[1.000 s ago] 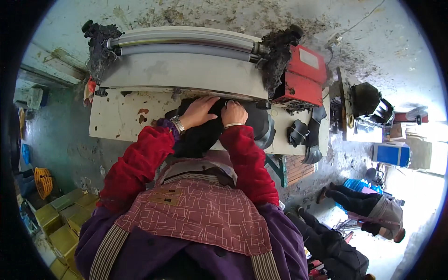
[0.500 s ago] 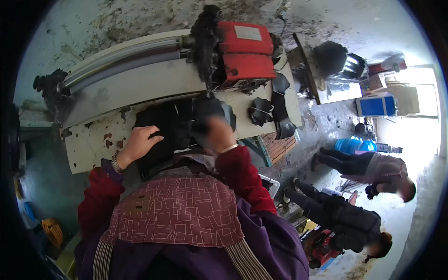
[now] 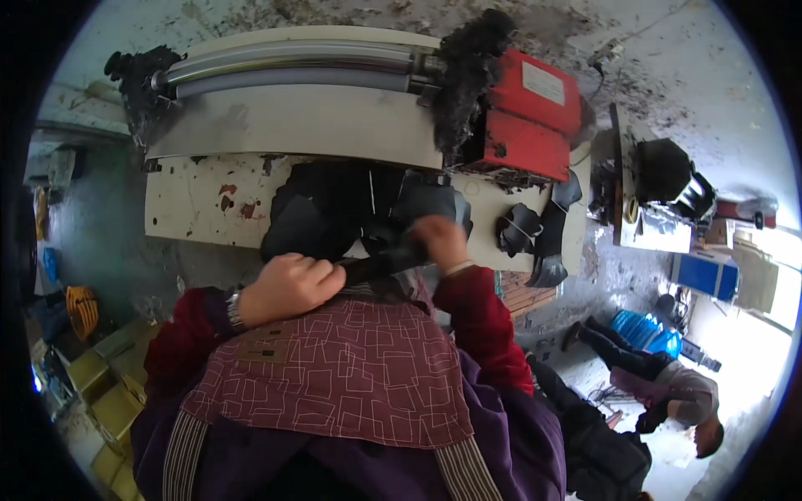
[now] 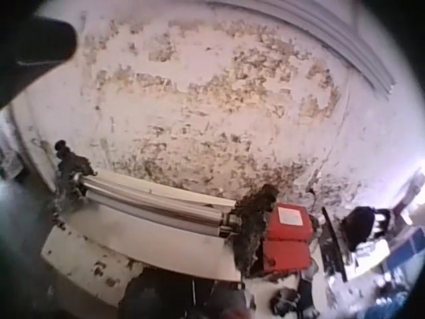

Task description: The person repeatedly feeds black shoe parts through a roller machine to smooth or flatten them. They retrieve parts from a nearby pile, run them through the machine, and place them back. The person also fetches water from a tap and pours it onto the machine's rollers.

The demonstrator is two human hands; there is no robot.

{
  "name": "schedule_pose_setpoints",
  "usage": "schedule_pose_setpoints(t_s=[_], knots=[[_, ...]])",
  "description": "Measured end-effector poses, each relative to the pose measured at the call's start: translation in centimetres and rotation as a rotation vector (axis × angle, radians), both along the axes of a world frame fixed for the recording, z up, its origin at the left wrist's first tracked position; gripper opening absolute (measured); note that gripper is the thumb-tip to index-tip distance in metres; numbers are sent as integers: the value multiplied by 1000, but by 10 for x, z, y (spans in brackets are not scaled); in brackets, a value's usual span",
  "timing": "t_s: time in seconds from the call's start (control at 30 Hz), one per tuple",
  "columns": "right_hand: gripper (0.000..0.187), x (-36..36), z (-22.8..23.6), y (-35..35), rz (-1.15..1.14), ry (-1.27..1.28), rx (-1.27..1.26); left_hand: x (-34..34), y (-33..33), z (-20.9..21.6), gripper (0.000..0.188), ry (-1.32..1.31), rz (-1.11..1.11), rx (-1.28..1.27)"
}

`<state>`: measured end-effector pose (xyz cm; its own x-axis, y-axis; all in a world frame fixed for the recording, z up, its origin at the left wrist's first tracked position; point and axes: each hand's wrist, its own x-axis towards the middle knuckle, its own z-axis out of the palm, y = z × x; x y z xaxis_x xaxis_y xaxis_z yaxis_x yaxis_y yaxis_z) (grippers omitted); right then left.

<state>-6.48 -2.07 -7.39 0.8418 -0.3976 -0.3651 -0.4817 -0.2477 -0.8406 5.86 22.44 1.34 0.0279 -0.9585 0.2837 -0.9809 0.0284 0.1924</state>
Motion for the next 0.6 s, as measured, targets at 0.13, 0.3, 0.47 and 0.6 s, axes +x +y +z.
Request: schedule_pose_setpoints(t_s=[0.13,0.3,0.47,0.6], knots=[[16,-61,-40,-59,-611,-32,312,16,27,21,10,157,164,93],[21,-52,-27,-59,-438,66,169,62,30,-77,20,411,410,121],[22,-21,27,-40,-109,75,-284,59,4,-105,44,185,577,35],[39,-6,89,-30,12,157,108,45,-25,-107,52,285,461,149]])
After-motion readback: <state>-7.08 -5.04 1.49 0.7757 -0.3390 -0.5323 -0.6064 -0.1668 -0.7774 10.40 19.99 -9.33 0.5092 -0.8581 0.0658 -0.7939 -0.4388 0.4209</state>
